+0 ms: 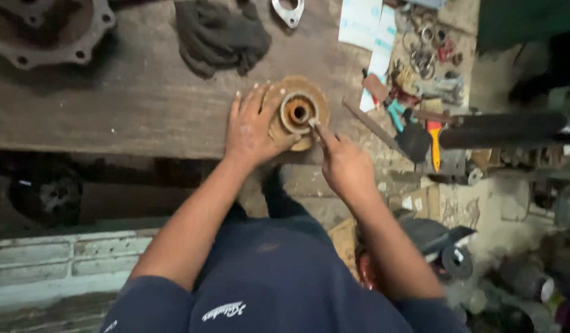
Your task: The person holds a rusty circular metal pump part on a workbench and scrapes rust from its surface and central bore using a knife-like scraper, rotating the part to reach different areas and brushing debris away by hand.
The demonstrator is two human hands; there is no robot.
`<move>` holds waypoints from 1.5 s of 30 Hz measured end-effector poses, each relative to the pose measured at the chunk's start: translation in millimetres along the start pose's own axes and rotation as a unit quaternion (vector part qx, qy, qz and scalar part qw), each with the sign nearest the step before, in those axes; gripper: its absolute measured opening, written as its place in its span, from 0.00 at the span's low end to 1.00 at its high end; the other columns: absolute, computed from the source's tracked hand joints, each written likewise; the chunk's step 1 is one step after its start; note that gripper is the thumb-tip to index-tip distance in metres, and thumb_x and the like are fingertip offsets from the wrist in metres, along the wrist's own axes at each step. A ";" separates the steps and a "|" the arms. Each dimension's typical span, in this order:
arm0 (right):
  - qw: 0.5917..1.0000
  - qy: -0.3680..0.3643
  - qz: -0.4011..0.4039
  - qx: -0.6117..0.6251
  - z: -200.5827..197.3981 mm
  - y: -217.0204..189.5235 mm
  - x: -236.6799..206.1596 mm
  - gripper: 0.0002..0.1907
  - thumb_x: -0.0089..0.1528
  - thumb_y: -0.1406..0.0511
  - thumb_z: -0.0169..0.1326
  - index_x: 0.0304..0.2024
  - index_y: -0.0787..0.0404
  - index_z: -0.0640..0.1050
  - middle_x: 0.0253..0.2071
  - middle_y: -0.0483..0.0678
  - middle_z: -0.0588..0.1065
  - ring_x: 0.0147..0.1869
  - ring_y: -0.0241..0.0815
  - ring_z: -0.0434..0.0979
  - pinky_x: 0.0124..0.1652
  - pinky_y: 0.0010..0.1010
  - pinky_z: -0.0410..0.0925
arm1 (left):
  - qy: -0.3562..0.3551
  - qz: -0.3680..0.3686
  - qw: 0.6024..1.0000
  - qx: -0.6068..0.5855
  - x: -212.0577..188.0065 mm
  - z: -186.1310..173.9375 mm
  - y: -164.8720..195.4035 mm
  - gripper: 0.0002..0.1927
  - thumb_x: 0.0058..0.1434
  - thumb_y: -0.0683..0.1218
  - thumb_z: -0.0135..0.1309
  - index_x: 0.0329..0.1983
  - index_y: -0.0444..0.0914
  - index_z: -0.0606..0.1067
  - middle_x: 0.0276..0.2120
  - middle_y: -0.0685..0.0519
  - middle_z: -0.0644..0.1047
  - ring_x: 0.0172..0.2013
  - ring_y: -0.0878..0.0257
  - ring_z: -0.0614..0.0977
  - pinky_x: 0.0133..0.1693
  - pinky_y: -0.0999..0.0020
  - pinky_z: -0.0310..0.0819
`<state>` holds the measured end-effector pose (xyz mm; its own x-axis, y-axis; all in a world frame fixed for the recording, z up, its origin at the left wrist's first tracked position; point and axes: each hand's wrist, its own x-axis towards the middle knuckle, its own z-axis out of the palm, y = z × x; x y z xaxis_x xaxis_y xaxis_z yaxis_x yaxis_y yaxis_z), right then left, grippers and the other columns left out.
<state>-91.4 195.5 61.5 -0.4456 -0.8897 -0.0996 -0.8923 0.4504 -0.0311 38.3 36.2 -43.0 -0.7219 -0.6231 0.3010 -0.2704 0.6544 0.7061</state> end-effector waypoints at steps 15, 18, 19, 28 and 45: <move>0.997 0.002 -0.048 -0.056 -1.0 -4.0 20.8 0.27 0.59 0.69 0.50 0.62 0.52 0.74 0.40 0.58 0.77 0.32 0.61 0.80 0.33 0.50 0.73 | 0.014 -0.004 1.000 -0.003 1.8 -4.8 4.0 0.48 0.46 0.66 0.69 0.68 0.46 0.68 0.67 0.44 0.67 0.67 0.46 0.67 0.66 0.37 0.54; 0.994 0.048 -0.075 -0.060 -1.6 -1.5 20.9 0.28 0.59 0.69 0.51 0.63 0.48 0.74 0.37 0.57 0.76 0.35 0.63 0.80 0.36 0.50 0.74 | 0.009 -0.005 1.000 0.000 3.5 -6.2 5.3 0.48 0.45 0.65 0.68 0.68 0.46 0.68 0.67 0.45 0.67 0.67 0.47 0.67 0.66 0.37 0.53; 0.996 0.037 -0.065 -0.039 -1.7 -1.1 21.8 0.28 0.60 0.69 0.50 0.64 0.48 0.74 0.39 0.57 0.76 0.34 0.63 0.80 0.35 0.51 0.73 | 0.000 -0.009 1.000 0.003 4.1 -6.8 5.8 0.48 0.44 0.65 0.68 0.68 0.46 0.68 0.67 0.45 0.67 0.67 0.47 0.67 0.66 0.37 0.53; 0.997 -0.013 -0.073 -0.012 -4.1 8.1 31.3 0.30 0.59 0.68 0.50 0.65 0.48 0.73 0.38 0.57 0.76 0.32 0.63 0.79 0.31 0.52 0.72 | 0.010 -0.006 1.000 0.015 5.2 -7.8 6.1 0.47 0.49 0.68 0.67 0.69 0.46 0.68 0.68 0.43 0.67 0.68 0.46 0.68 0.67 0.36 0.53; 0.993 -0.025 -0.099 -0.057 0.3 15.9 34.6 0.29 0.57 0.68 0.49 0.63 0.49 0.75 0.39 0.58 0.77 0.31 0.59 0.80 0.31 0.48 0.73 | -0.007 -0.004 1.000 0.019 7.8 -11.9 8.7 0.50 0.43 0.69 0.67 0.68 0.47 0.68 0.66 0.41 0.67 0.66 0.44 0.67 0.64 0.35 0.53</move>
<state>-121.0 171.9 57.3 -0.2591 -0.9537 -0.1528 -0.9657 0.2531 0.0578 37.9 31.9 -26.9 -0.7288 -0.6218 0.2867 -0.2996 0.6661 0.6830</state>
